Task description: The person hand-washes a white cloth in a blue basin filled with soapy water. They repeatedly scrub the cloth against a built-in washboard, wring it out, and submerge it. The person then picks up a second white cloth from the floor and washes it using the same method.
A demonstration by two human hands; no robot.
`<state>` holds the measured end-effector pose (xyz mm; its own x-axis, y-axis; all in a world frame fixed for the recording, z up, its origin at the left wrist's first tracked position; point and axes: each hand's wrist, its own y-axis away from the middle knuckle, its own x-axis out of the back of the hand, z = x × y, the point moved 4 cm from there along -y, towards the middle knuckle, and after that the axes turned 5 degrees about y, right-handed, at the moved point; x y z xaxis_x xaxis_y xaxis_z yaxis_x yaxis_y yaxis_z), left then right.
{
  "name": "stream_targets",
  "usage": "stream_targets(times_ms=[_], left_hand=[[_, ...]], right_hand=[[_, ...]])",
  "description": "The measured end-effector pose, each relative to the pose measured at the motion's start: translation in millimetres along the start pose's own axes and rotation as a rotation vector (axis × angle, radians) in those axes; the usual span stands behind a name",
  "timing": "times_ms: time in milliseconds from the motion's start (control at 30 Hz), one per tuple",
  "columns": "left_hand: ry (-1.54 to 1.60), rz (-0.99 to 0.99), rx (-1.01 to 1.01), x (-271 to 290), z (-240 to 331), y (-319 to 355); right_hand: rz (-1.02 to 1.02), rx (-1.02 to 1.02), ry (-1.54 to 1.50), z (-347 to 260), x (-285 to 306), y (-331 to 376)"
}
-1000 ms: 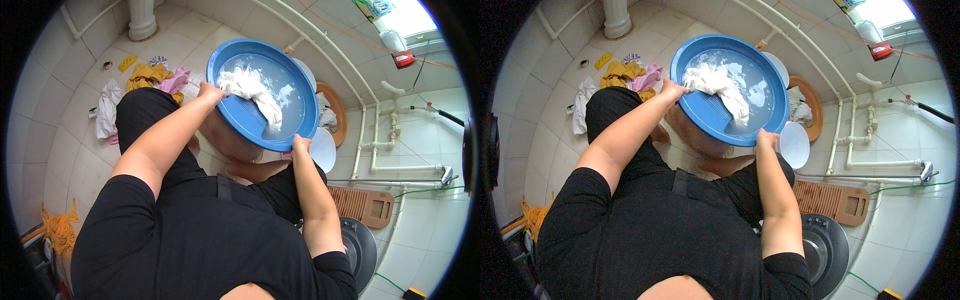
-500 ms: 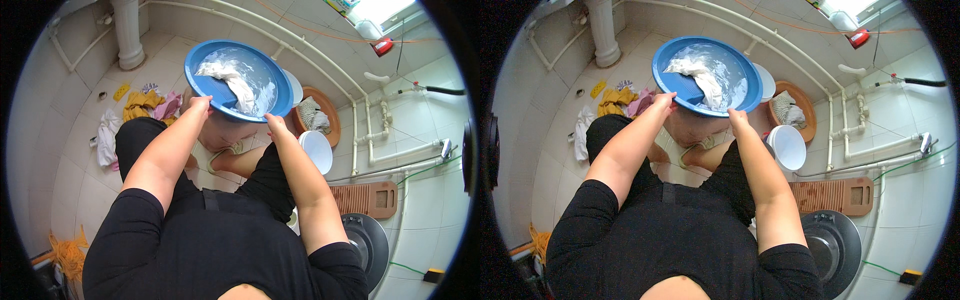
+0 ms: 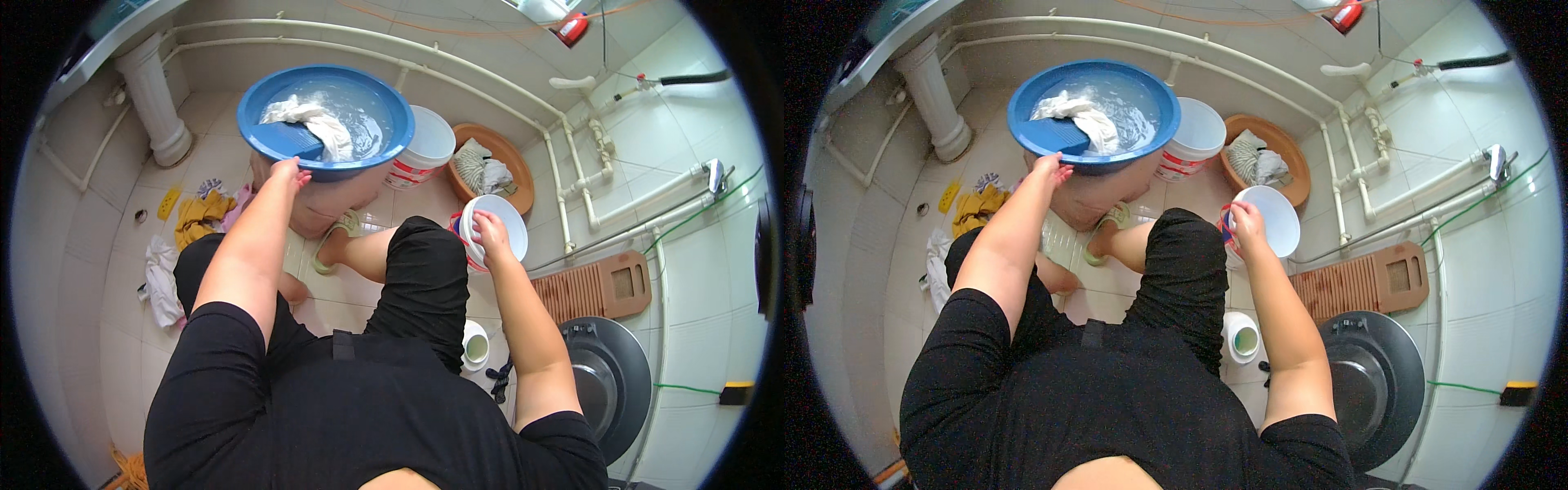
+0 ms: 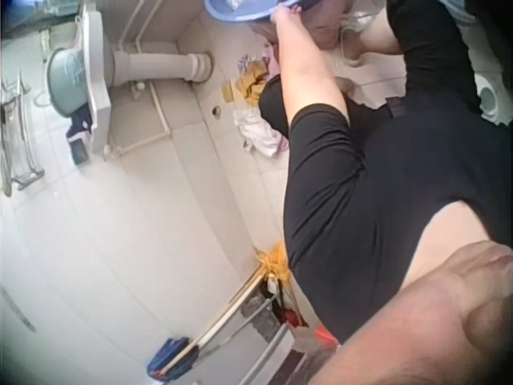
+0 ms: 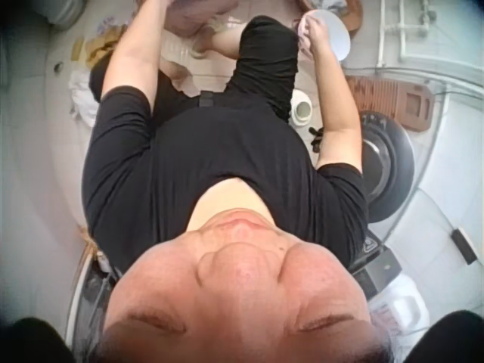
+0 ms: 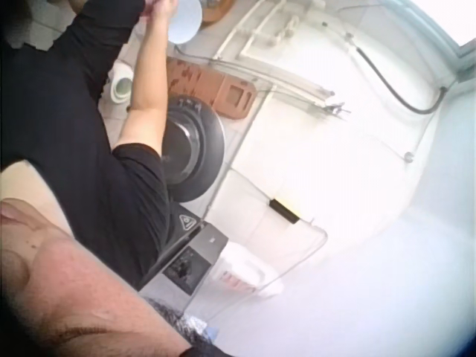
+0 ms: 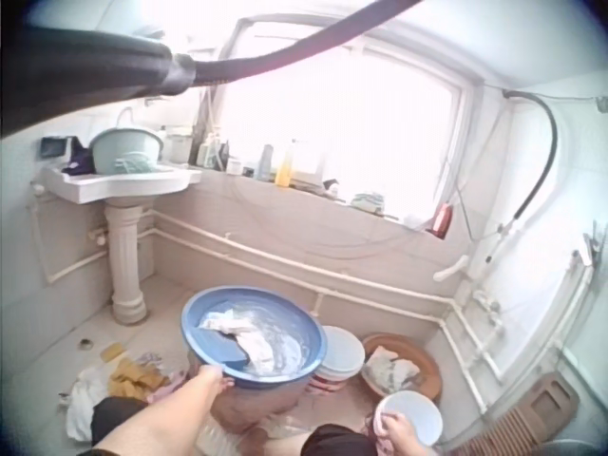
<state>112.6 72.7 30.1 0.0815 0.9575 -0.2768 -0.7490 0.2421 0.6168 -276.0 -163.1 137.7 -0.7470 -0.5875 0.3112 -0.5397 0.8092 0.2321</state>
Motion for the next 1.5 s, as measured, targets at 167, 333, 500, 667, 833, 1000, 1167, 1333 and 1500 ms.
stream_targets(times_ms=[167, 333, 500, 667, 833, 1000, 1167, 1333, 1500], left_hand=[[0.055, -0.065, 0.053, -15, 3, -18], [0.143, -0.094, 0.098, -34, 1, -39], [0.189, -0.088, 0.077, -36, 2, -60], [0.128, -0.09, 0.056, -41, 8, -46], [0.052, -0.059, 0.038, -47, 9, -27], [-0.007, -0.078, 0.056, -46, 4, -22], [-0.084, -0.084, 0.07, -33, 12, -23], [-0.124, -0.044, 0.027, -41, 13, -17], [-0.053, -0.084, 0.051, -36, 10, -23]], right_hand=[[0.032, -0.189, -0.011, 70, 51, 4], [0.055, -0.311, -0.034, 118, 66, 9], [0.09, -0.325, 0.013, 138, 79, -3], [0.2, -0.254, 0.137, 108, 103, -40], [0.252, -0.054, 0.453, 91, 114, -116], [0.173, -0.172, 0.877, 144, 50, -145], [0.218, -0.302, 1.142, 157, 7, -122], [0.194, -0.003, 0.888, 182, -24, -134], [-0.059, 0.154, 0.779, 150, -107, -96]])
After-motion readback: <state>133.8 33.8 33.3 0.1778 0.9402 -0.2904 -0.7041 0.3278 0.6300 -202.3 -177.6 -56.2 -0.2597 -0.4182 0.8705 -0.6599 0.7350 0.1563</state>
